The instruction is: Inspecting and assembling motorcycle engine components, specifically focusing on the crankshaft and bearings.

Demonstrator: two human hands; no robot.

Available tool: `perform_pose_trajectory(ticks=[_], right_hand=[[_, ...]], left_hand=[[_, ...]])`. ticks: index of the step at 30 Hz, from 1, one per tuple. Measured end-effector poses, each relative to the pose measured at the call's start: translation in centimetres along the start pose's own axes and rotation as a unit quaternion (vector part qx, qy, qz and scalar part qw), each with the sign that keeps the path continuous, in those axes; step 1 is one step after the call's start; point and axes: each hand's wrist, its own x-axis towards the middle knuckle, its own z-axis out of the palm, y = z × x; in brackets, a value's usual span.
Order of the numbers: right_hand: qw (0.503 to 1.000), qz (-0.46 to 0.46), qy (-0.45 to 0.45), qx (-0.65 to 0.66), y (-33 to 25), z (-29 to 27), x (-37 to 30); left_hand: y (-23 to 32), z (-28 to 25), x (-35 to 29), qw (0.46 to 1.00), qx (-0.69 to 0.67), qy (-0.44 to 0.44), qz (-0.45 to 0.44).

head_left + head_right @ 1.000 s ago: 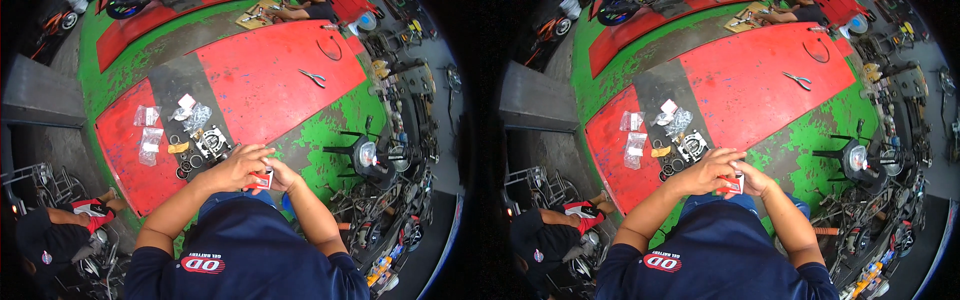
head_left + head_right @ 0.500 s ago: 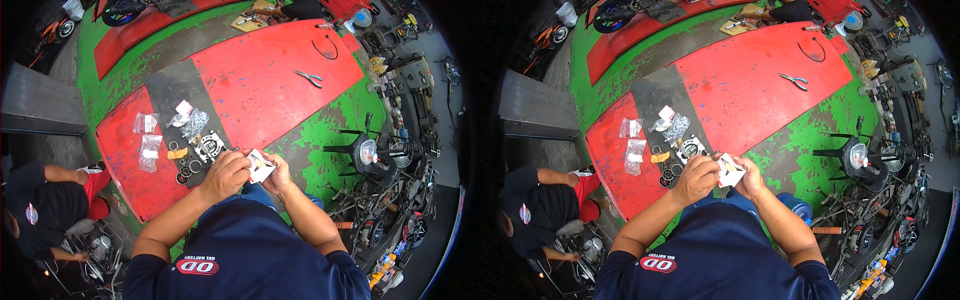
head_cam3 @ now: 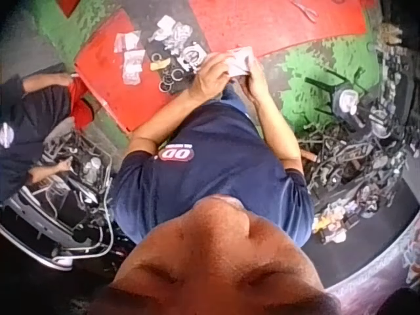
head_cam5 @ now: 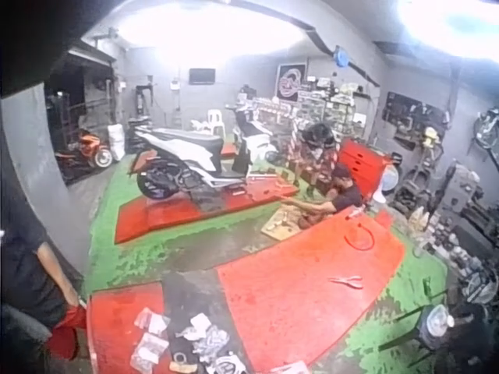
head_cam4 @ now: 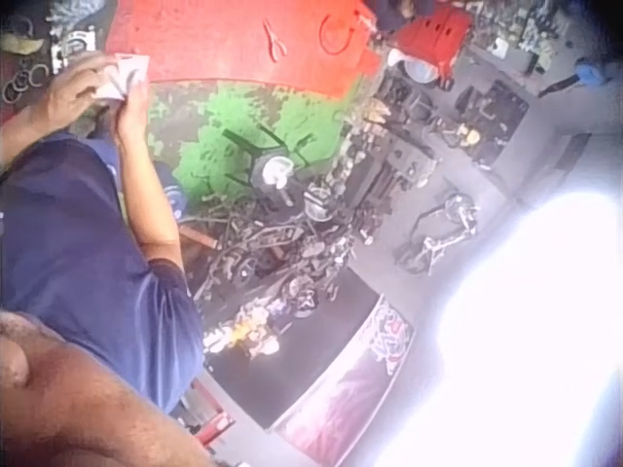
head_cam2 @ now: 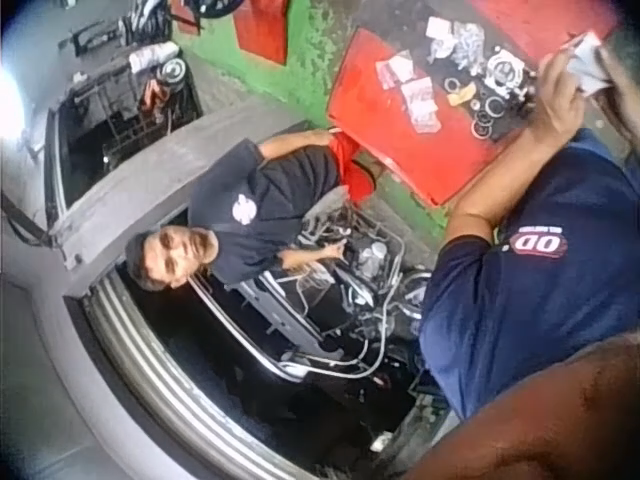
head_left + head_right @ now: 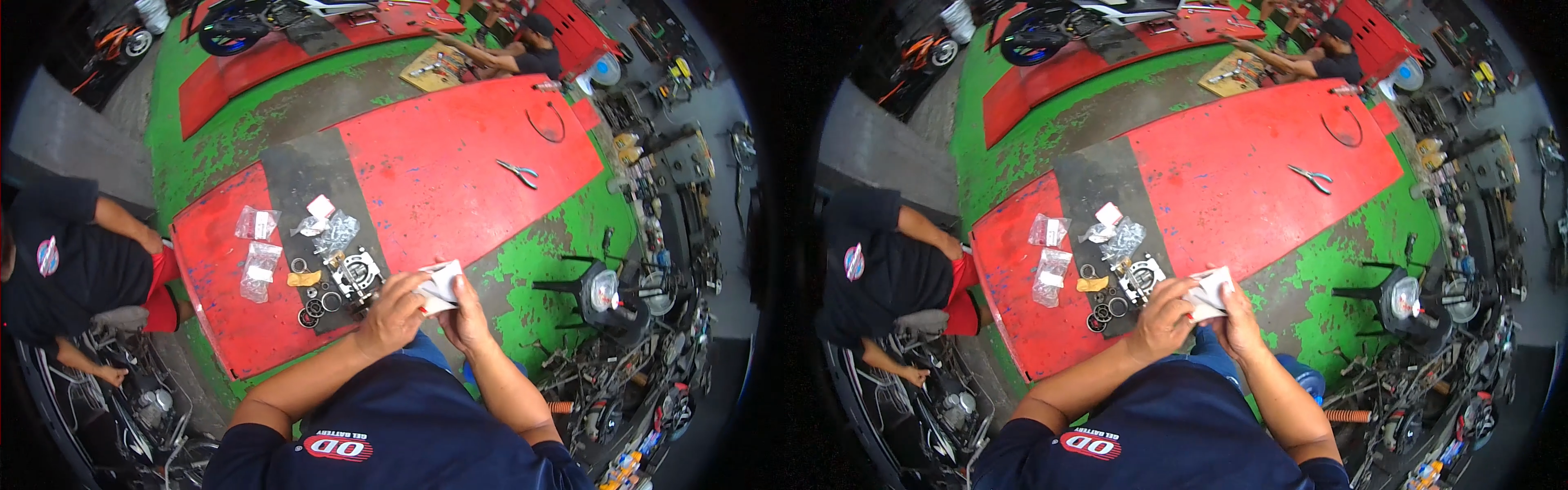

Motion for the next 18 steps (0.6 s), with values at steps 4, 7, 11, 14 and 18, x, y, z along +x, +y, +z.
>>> perform_pose_trajectory(ticks=[4, 7, 11, 14, 18], right_hand=[[0.993, -0.048, 0.109, 0.019, -1.4, 1.8, -0.1], [0.988, -0.065, 0.14, 0.019, -2.2, 1.3, 0.2], [0.985, -0.085, 0.152, 0.014, -3.3, 1.8, -0.1], [0.984, -0.099, 0.143, -0.044, -4.5, 1.4, -0.6], [0.972, -0.099, 0.105, -0.188, -5.9, 0.3, -1.6]], left_hand=[[0.9, 1.5, 0.5, 0.999, 0.007, -0.034, 0.007], [1.5, 2.6, 1.2, 0.999, -0.006, -0.033, 0.006], [1.7, 2.8, 2.2, 0.999, -0.019, -0.039, 0.016], [2.0, 1.9, 3.7, 0.994, -0.048, -0.086, 0.051], [1.0, 1.2, 3.9, 0.956, -0.262, -0.124, -0.051]])
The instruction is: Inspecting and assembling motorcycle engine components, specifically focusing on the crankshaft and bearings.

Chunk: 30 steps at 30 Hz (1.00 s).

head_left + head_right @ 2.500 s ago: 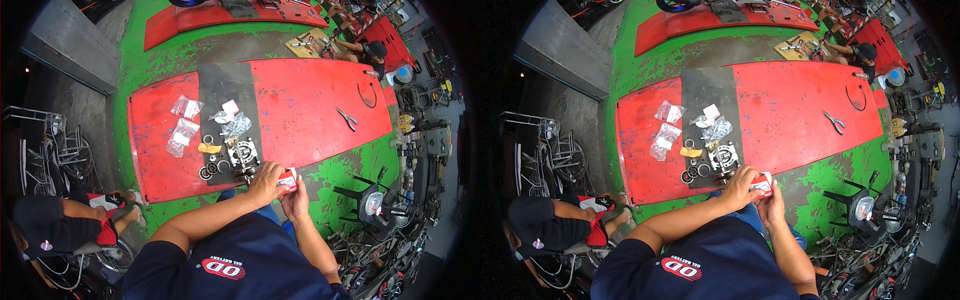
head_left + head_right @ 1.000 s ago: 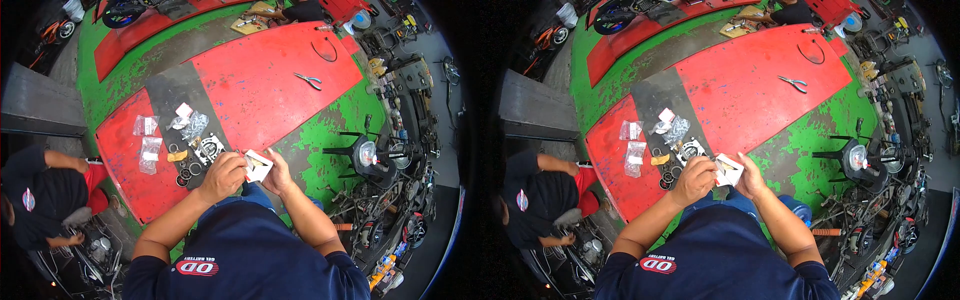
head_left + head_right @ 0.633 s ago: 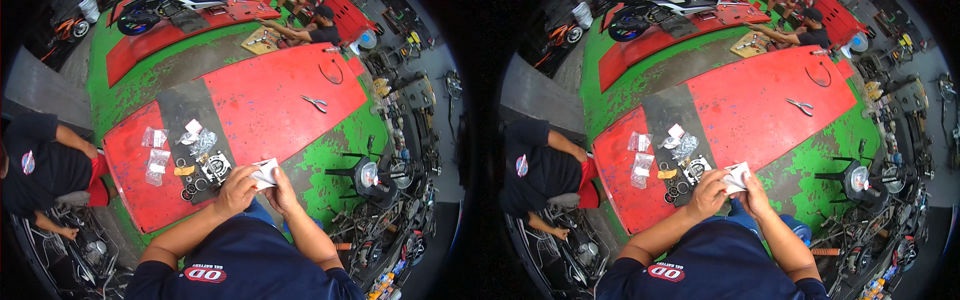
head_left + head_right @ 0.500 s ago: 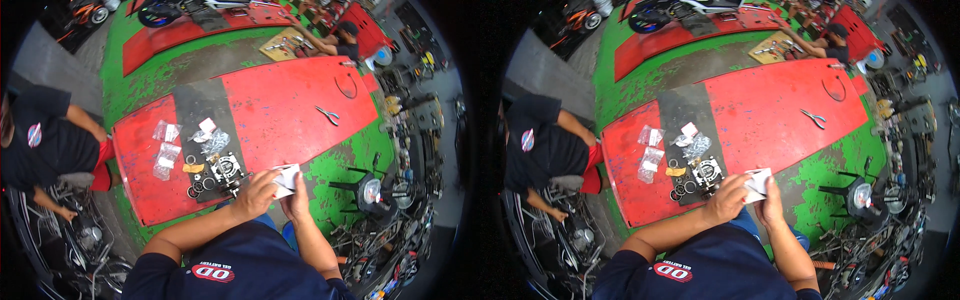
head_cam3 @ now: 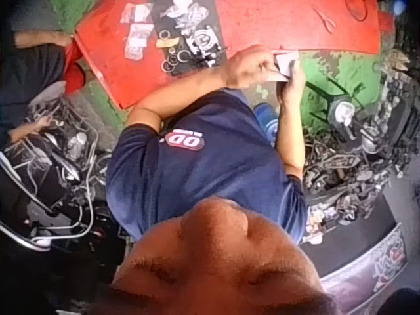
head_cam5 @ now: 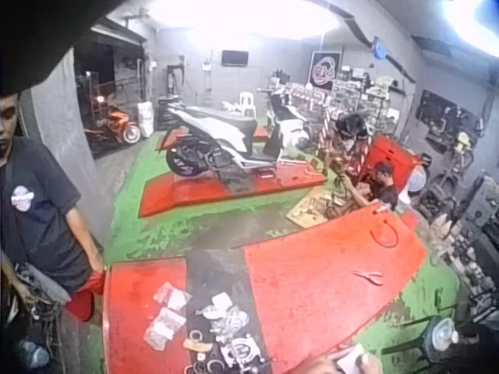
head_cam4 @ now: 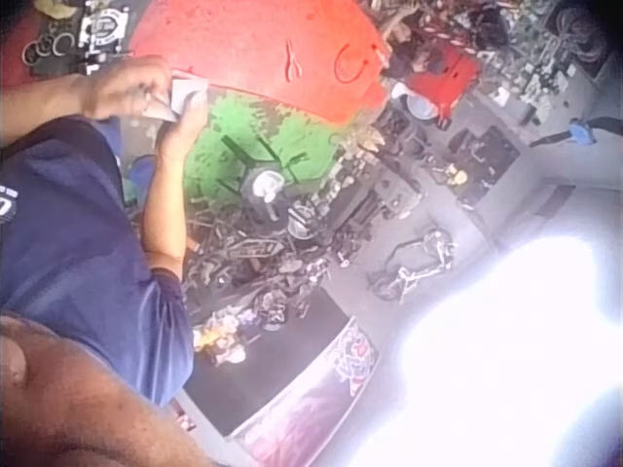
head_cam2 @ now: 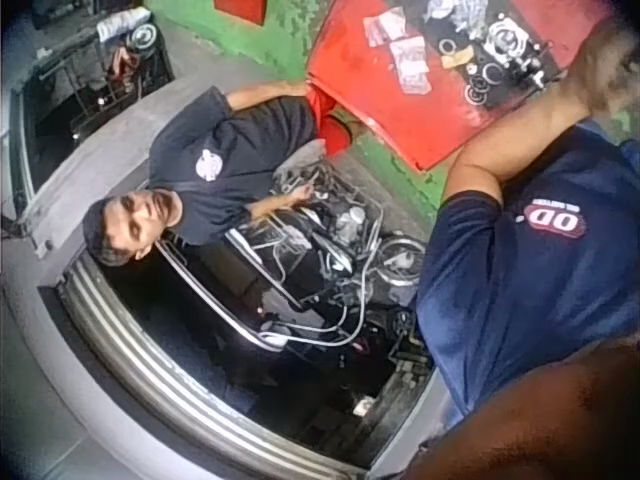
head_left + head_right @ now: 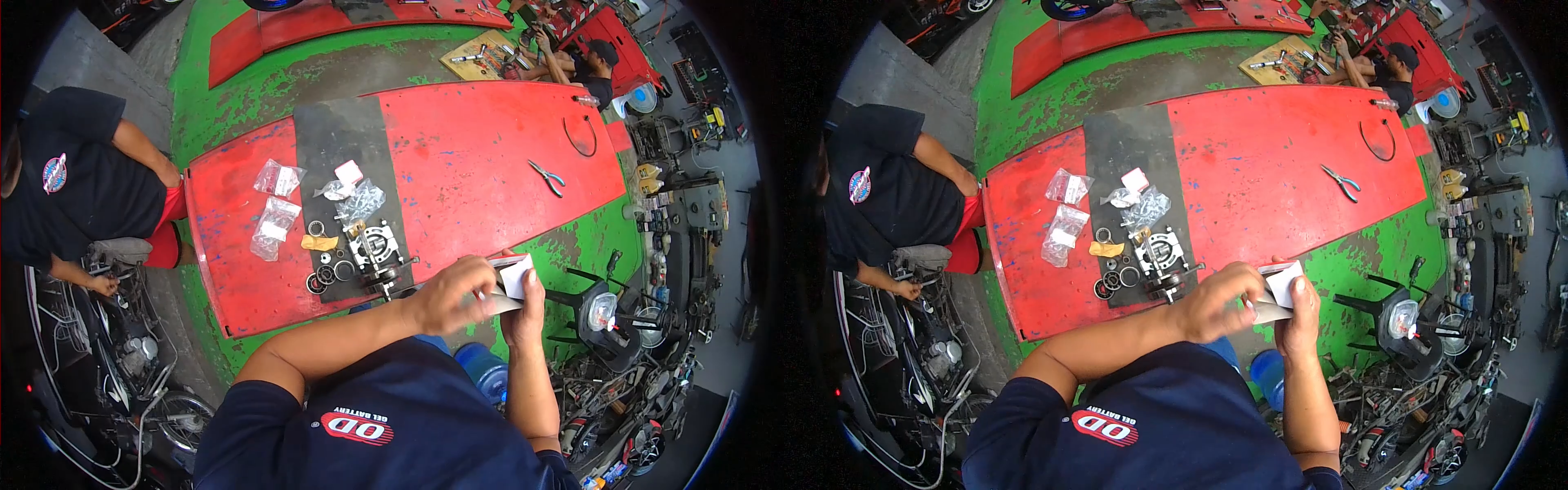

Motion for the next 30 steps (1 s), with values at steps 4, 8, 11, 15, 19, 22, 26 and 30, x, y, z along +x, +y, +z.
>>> perform_pose_trajectory(ticks=[4, 8, 11, 15, 19, 22, 26, 30], right_hand=[[0.975, -0.128, 0.026, -0.178, -2.7, 1.3, -1.3], [0.796, -0.378, 0.009, -0.473, -4.4, 2.8, -2.8], [0.806, -0.245, -0.057, -0.536, -3.7, 4.9, -1.9], [0.84, -0.187, -0.038, -0.508, -2.7, 4.2, -1.8], [0.829, -0.161, -0.005, -0.536, -3.4, 4.6, -1.0], [0.861, -0.024, 0.019, -0.508, -3.7, 3.9, 1.5], [0.91, 0.099, 0.034, -0.401, -0.6, 1.7, 3.8], [0.932, 0.19, 0.026, -0.307, -0.8, 2.4, 3.6]], left_hand=[[-0.9, 1.5, -0.2, 0.865, -0.463, 0.16, -0.107], [-0.4, 0.4, 0.9, 0.712, -0.626, 0.19, -0.255], [-1.2, 1.2, 0.1, 0.731, -0.578, 0.175, -0.318], [-1.9, 0.7, -1.0, 0.696, -0.594, 0.164, -0.369], [-1.8, 0.7, -1.4, 0.709, -0.562, 0.162, -0.393], [-1.7, 0.1, -2.5, 0.722, -0.552, 0.181, -0.375], [-1.1, 0.3, -3.7, 0.871, -0.32, 0.138, -0.346], [-1.2, 1.4, -4.8, 0.948, 0.043, 0.229, -0.216]])
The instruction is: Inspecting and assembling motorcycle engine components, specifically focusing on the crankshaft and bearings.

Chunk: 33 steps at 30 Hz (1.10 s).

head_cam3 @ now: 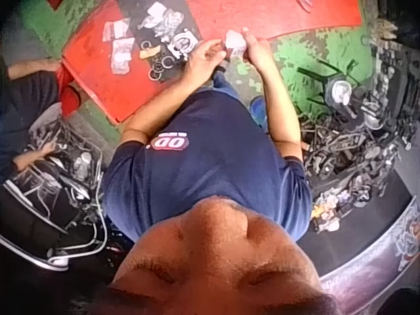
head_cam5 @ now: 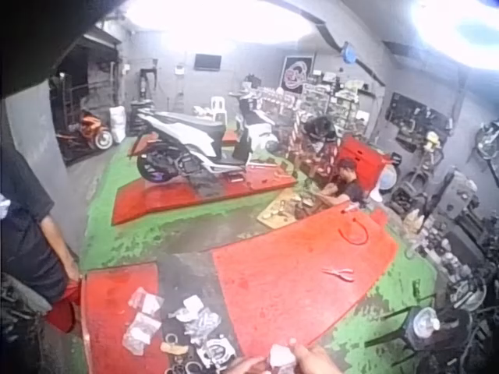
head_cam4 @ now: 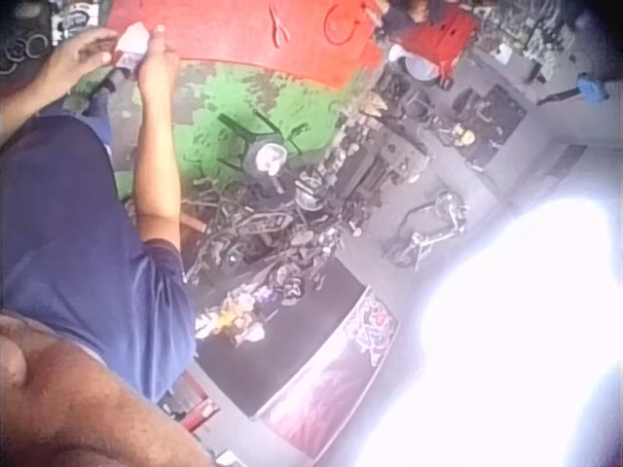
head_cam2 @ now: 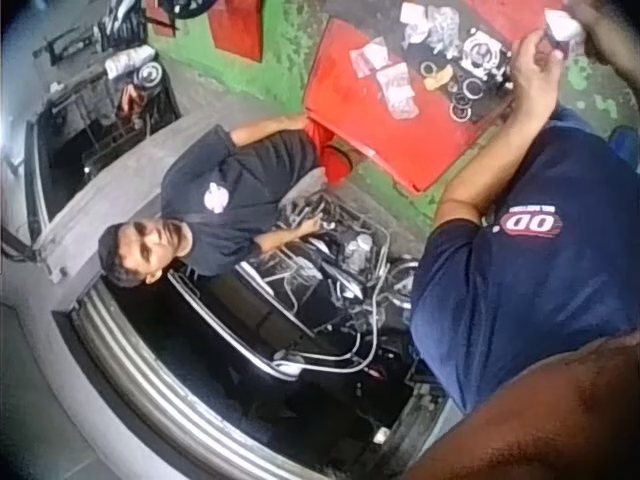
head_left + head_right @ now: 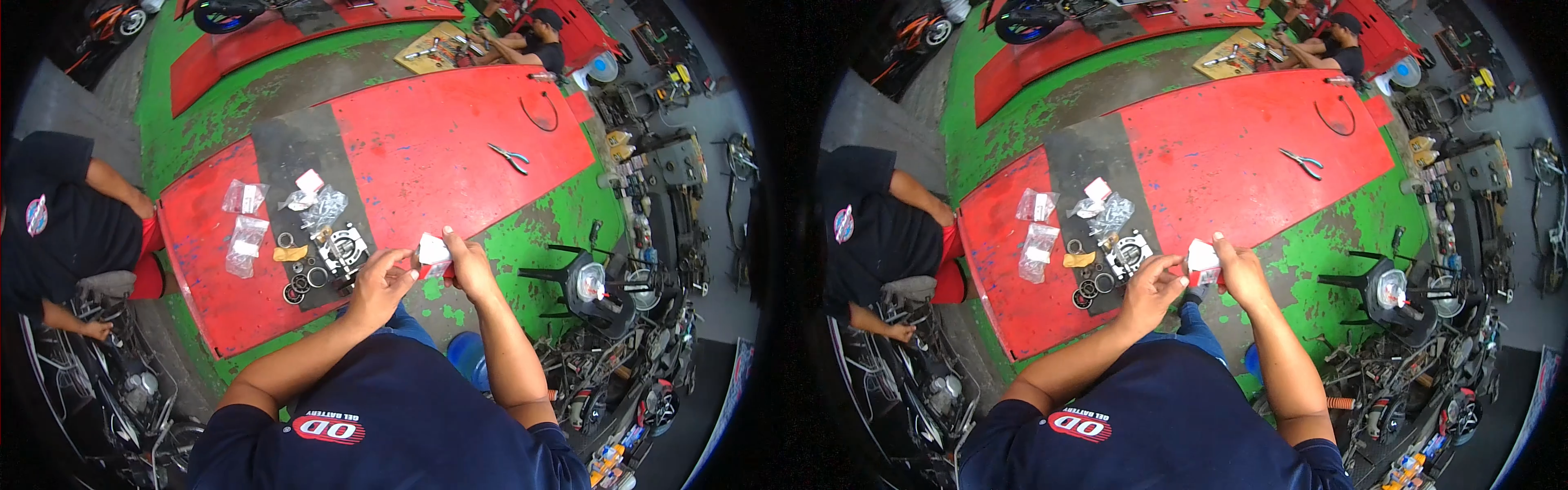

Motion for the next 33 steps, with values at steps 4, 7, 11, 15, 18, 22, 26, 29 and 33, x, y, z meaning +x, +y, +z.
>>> perform_pose_trajectory(ticks=[4, 7, 11, 15, 18, 22, 26, 29, 33], right_hand=[[0.998, -0.021, -0.015, -0.056, 1.0, 1.0, 0.4], [0.983, -0.085, 0.066, -0.147, 1.0, 2.5, 0.4], [0.998, -0.028, -0.011, -0.048, 1.0, 1.7, 1.1], [0.994, -0.049, -0.025, -0.095, 1.6, 1.5, 0.6], [0.991, -0.053, -0.003, -0.123, 2.4, 2.8, 0.4], [0.996, -0.01, -0.026, -0.086, 3.5, 2.5, 2.0], [0.994, 0.025, -0.072, -0.081, 2.9, 2.5, 2.3], [0.988, 0.042, -0.116, -0.094, 1.6, 2.3, 1.8], [0.986, 0.084, -0.121, -0.077, 4.8, 0.8, 4.7]], left_hand=[[-0.6, -0.5, 0.2, 0.998, -0.018, -0.024, -0.047], [-0.6, -1.4, 0.2, 0.999, 0.052, -0.011, -0.011], [-1.9, -1.7, 0.3, 0.997, 0.028, -0.061, 0.044], [-2.0, -1.0, 1.0, 0.997, 0.03, -0.058, 0.041], [-3.0, -0.9, 1.9, 0.987, 0.146, -0.065, 0.007], [-3.3, -1.7, 1.7, 0.978, 0.18, -0.099, 0.041], [-4.1, -1.9, 0.6, 0.987, 0.127, -0.082, 0.046], [-5.1, -2.1, -0.8, 0.994, 0.067, -0.084, 0.016], [-6.9, -3.9, -1.6, 0.982, -0.09, -0.073, -0.152]])
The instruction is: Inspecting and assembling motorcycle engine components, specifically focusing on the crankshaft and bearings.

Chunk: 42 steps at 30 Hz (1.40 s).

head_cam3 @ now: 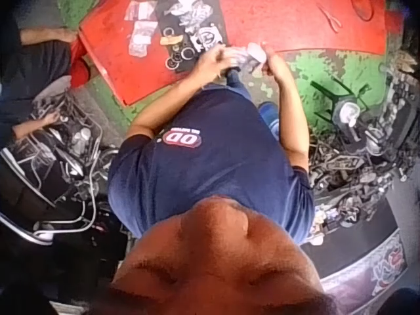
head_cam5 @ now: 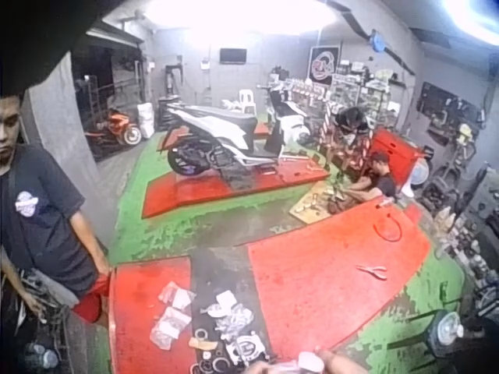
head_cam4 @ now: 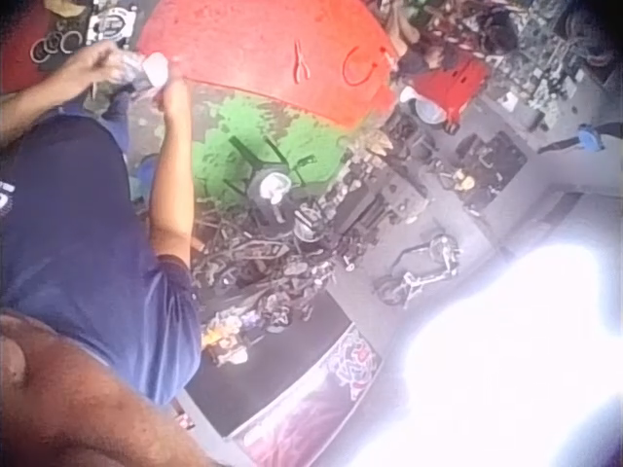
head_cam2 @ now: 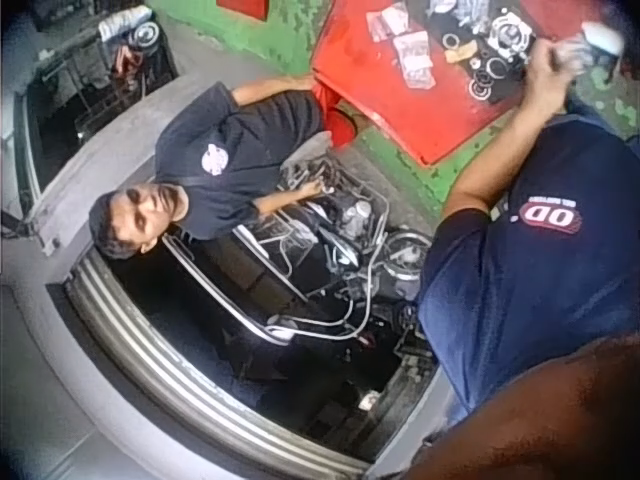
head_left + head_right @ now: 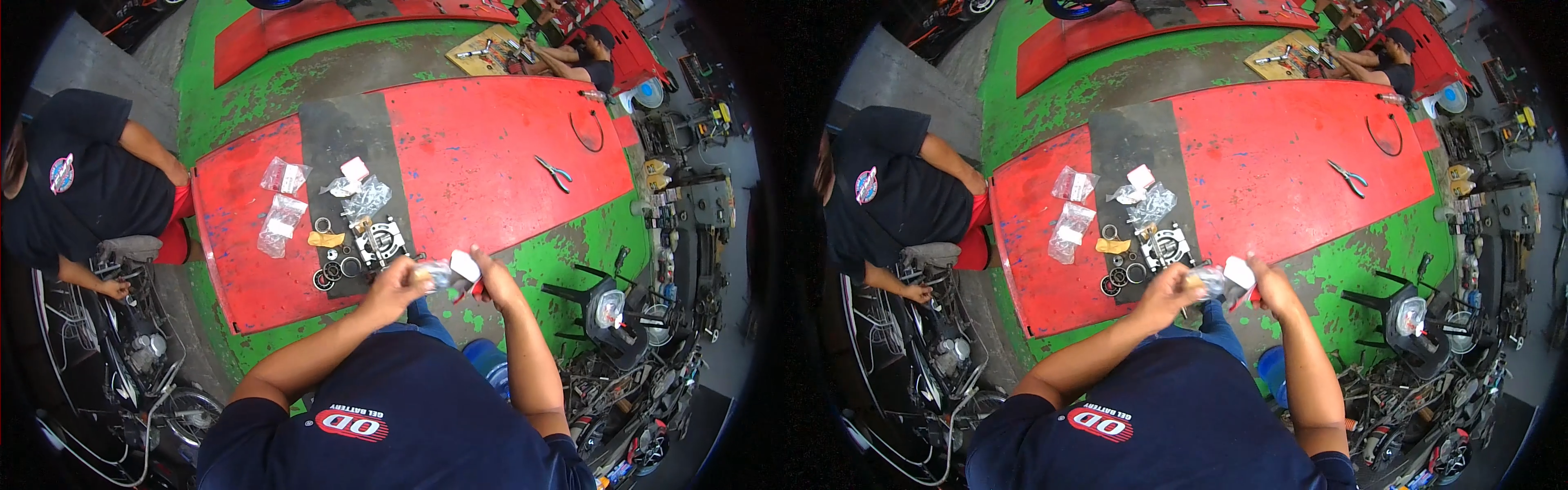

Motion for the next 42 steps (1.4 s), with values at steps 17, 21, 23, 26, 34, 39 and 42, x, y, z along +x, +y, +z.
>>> perform_pose_trajectory(ticks=[17, 21, 23, 26, 34, 39, 42], right_hand=[[0.949, -0.288, -0.07, 0.106, -2.2, 6.7, -2.4], [0.959, -0.224, -0.058, 0.163, -3.8, 7.6, -3.6], [0.956, -0.225, -0.064, 0.175, -4.1, 7.7, -4.0], [0.944, -0.236, -0.084, 0.215, -3.1, 7.6, -3.7], [0.925, -0.336, -0.036, 0.175, -0.8, 8.9, -2.0], [0.94, -0.273, -0.043, 0.202, -2.9, 8.7, -4.0], [0.961, -0.263, 0.006, 0.089, -3.6, 9.5, -3.1]], left_hand=[[5.2, -2.3, -0.9, 0.981, -0.181, -0.018, 0.069], [6.7, -1.1, -1.7, 0.98, -0.179, -0.049, 0.067], [6.7, -0.6, -2.1, 0.981, -0.17, -0.038, 0.08], [6.6, -1.3, -1.8, 0.983, -0.15, -0.023, 0.103], [6.0, -1.3, -1.5, 0.979, -0.171, 0.085, 0.073], [6.6, -2.0, -1.5, 0.988, -0.066, 0.114, 0.075], [7.3, -1.4, -1.6, 0.99, 0.011, 0.117, 0.083]])
